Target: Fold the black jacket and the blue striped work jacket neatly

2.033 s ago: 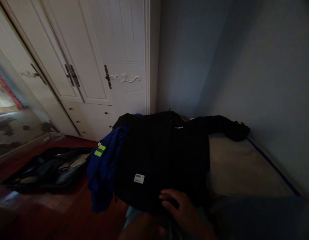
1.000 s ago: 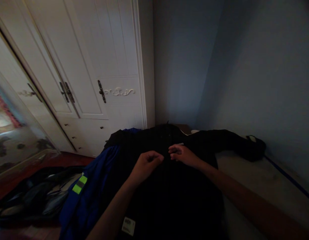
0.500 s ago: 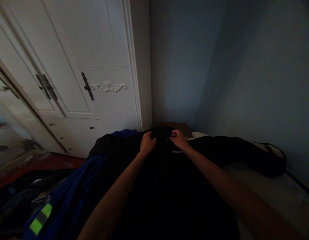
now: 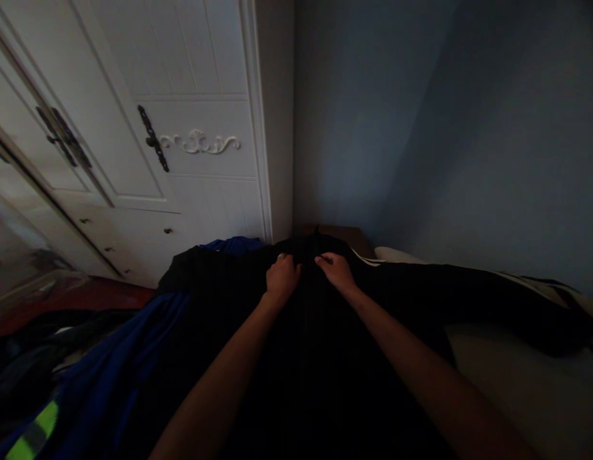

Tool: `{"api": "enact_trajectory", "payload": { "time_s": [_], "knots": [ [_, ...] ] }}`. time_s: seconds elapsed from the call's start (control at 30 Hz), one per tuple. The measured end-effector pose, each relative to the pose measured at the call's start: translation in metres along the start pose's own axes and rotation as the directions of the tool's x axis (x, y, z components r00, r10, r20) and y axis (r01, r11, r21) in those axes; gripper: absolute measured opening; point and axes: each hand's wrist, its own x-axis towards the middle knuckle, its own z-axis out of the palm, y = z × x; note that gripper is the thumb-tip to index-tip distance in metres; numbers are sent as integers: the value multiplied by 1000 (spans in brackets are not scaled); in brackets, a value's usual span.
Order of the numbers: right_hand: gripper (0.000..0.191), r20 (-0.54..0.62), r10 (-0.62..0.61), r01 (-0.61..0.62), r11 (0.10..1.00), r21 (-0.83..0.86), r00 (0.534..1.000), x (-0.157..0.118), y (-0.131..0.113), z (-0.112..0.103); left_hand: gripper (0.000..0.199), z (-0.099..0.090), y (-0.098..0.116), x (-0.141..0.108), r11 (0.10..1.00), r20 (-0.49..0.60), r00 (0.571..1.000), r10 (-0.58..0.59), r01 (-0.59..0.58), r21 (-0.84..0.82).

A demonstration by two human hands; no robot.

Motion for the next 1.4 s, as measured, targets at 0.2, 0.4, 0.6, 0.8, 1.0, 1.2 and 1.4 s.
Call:
{"api": "enact_trajectory", "payload": {
  "time_s": [0.2,0.4,0.6,0.8,1.0,1.2,1.4],
  "knots": [
    [27,-40,-51,55,990,130,998,-10,6,11,37,-2,1,2,996,29,998,-58,55,75],
    [25,-50,-60,66,992,110,997,-16,6,12,34,1,-5,5,998,55,998,-43,41,37],
    [24,-46,-67,73,987,143,997,-16,4,11,36,0,-10,6,996,13,999,-48,49,-71],
    [28,-56,-126,134,976,175,990,-13,-2,9,30,-2,-8,4,960,-129,991,-41,3,-281],
    [29,-63,-148,157,974,163,987,-11,-4,11,24,-6,-8,6,885,-100,985,-144,83,-459],
    [24,5,-184,180,968,173,983,-12,-6,13,22,-8,-9,6,836,-108,980,-168,84,-542],
    [19,-75,-238,245,965,93,968,-16,-12,16,21,-13,-9,7,756,-92,984,-154,57,-653]
  ]
}}
